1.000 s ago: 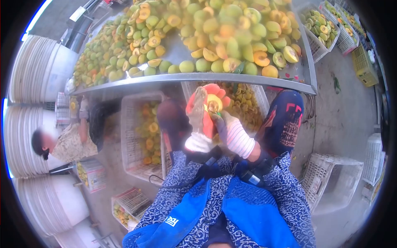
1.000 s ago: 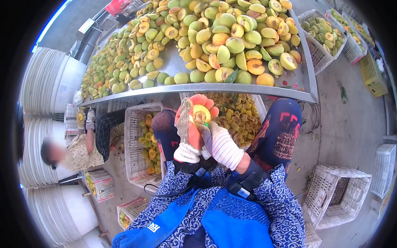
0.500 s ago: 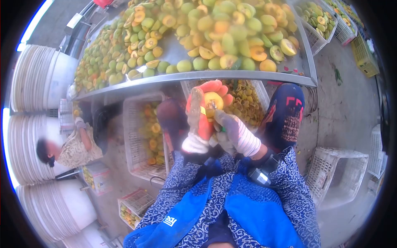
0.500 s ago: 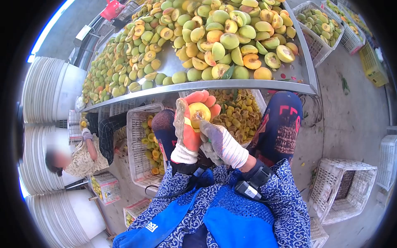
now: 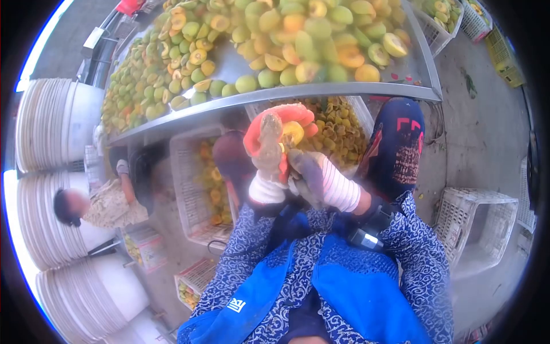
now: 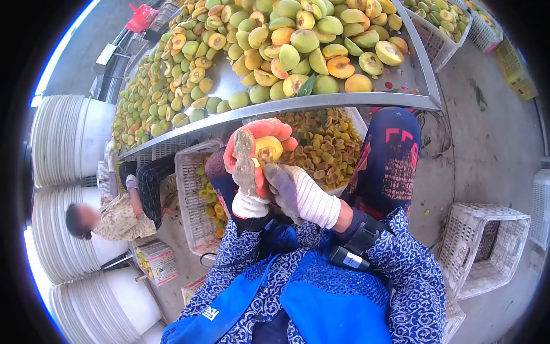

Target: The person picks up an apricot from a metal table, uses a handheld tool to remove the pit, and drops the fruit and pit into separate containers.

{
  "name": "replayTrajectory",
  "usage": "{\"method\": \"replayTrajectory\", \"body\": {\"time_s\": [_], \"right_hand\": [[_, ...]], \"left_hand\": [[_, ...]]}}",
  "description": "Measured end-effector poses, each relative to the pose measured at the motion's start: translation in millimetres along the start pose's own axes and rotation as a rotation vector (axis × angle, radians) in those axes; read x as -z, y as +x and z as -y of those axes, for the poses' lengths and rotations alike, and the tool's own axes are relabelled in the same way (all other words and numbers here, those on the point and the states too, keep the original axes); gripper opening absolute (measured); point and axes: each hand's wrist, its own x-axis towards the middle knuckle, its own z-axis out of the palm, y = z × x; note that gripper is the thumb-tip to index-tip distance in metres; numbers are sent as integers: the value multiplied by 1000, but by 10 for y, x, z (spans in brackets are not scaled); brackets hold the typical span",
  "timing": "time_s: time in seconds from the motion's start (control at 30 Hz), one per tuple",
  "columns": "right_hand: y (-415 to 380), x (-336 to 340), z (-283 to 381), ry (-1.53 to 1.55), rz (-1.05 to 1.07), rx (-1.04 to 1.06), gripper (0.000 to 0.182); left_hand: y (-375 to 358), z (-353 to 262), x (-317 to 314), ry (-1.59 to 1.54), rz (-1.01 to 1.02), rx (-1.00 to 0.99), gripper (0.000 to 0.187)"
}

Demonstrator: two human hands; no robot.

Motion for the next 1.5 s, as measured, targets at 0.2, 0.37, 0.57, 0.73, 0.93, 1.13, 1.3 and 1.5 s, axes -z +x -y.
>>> {"method": "replayTrajectory", "body": {"time_s": [0.2,0.37,0.57,0.73,0.93,1.13,1.3,1.5], "right_hand": [[285,-110,-533,-256,-174,612,44],[-70,83,75,187,218,-208,51],[-75,277,249,543,399,-484,50],[-97,265,200,75,226,-207,50],[-11,426,116,771,505,-561,52],[99,479,-105,1159,710,-390,50],[-1,-162,361,271,-72,-165,30],[194,-184,15,-711,-302,561,12]], "left_hand": [[46,-103,-87,-29,-109,234,64],[43,-213,-93,6,2,224,58],[202,-149,42,68,304,111,56],[226,261,129,213,193,46,66],[109,140,-158,-332,-161,416,59],[246,-291,499,-479,-315,195,54],[99,-564,717,-245,-334,209,52],[-119,-472,400,-231,-226,240,44]]}}
